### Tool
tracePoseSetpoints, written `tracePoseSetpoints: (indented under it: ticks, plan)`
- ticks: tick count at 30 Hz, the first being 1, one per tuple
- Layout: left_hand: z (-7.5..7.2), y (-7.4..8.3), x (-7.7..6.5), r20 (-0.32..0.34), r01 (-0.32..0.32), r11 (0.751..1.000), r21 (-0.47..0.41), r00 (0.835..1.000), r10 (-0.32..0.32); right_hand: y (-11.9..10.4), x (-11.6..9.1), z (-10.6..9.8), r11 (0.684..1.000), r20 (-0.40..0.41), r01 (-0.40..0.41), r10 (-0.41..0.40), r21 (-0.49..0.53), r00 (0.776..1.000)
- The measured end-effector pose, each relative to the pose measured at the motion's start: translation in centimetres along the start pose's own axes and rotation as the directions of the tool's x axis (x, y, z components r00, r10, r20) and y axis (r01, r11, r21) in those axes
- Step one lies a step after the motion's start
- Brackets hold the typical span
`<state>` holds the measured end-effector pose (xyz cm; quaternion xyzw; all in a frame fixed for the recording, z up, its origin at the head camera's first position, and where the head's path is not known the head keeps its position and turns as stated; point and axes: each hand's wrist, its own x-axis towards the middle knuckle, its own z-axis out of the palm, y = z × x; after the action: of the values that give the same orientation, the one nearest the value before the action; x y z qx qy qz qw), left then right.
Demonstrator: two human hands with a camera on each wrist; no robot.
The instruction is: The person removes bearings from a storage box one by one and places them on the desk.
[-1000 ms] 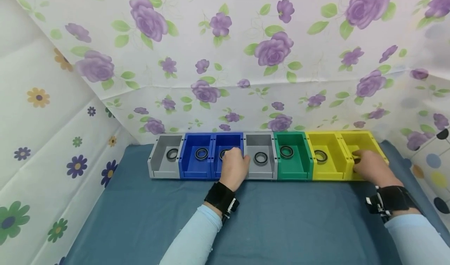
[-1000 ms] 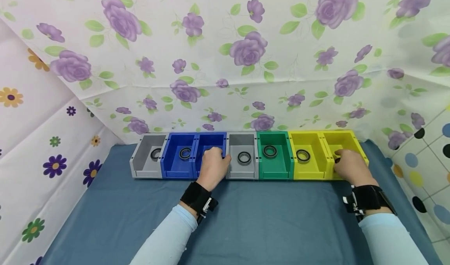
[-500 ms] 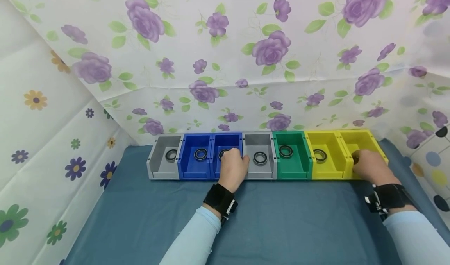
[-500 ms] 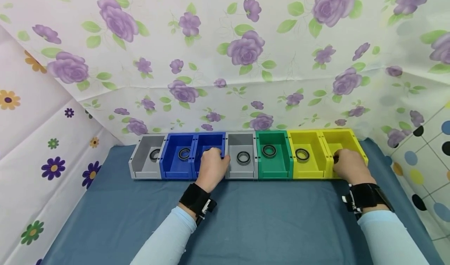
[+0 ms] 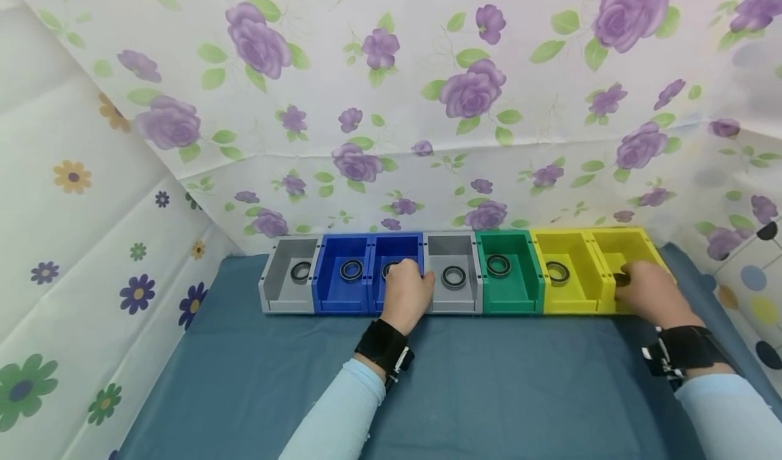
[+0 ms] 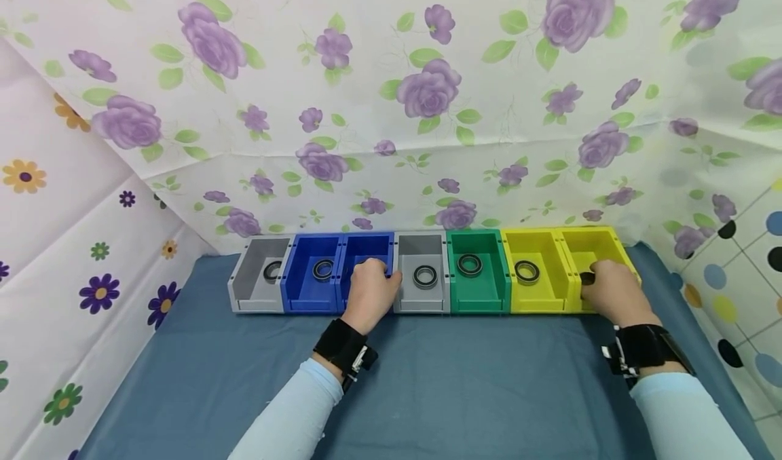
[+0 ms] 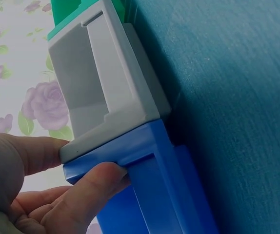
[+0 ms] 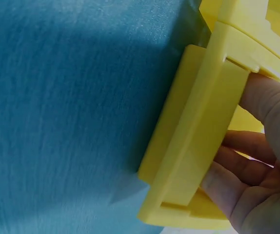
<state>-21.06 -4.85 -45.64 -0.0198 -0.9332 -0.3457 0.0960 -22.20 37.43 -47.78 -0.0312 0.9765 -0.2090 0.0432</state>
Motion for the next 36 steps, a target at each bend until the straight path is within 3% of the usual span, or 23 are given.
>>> tracePoseSetpoints:
  ticks: [11,17,24,30,36]
  plan:
    - [-0.2,0.2,-0.1,-0.008,-0.015,1.000,0.006,1.000,0.015,-0.1,-0.8,-1.2,1.000,-0.035,0.013,-0.014,-0.007,0.999]
    - [-0.2,0.1,-0.3,-0.010,-0.028,1.000,0.007,1.000,0.028,-0.9,-2.0,-2.4,0.998,-0.130,0.032,-0.038,-0.049,0.991]
    - [-0.3,-0.1,-0.9,-0.011,-0.051,0.999,0.011,0.999,0.051,-2.3,-4.5,-3.1,0.999,-0.203,0.031,-0.036,-0.028,0.979]
    - [-0.9,0.0,-1.3,0.002,-0.053,0.998,-0.021,0.999,0.053,-4.5,-5.5,-2.8,0.999,-0.226,0.025,-0.029,-0.022,0.974]
    - [-0.7,0.1,-1.2,0.010,-0.046,0.999,0.009,0.999,0.046,-6.7,-6.6,-1.9,0.997,-0.270,0.072,-0.075,-0.022,0.960]
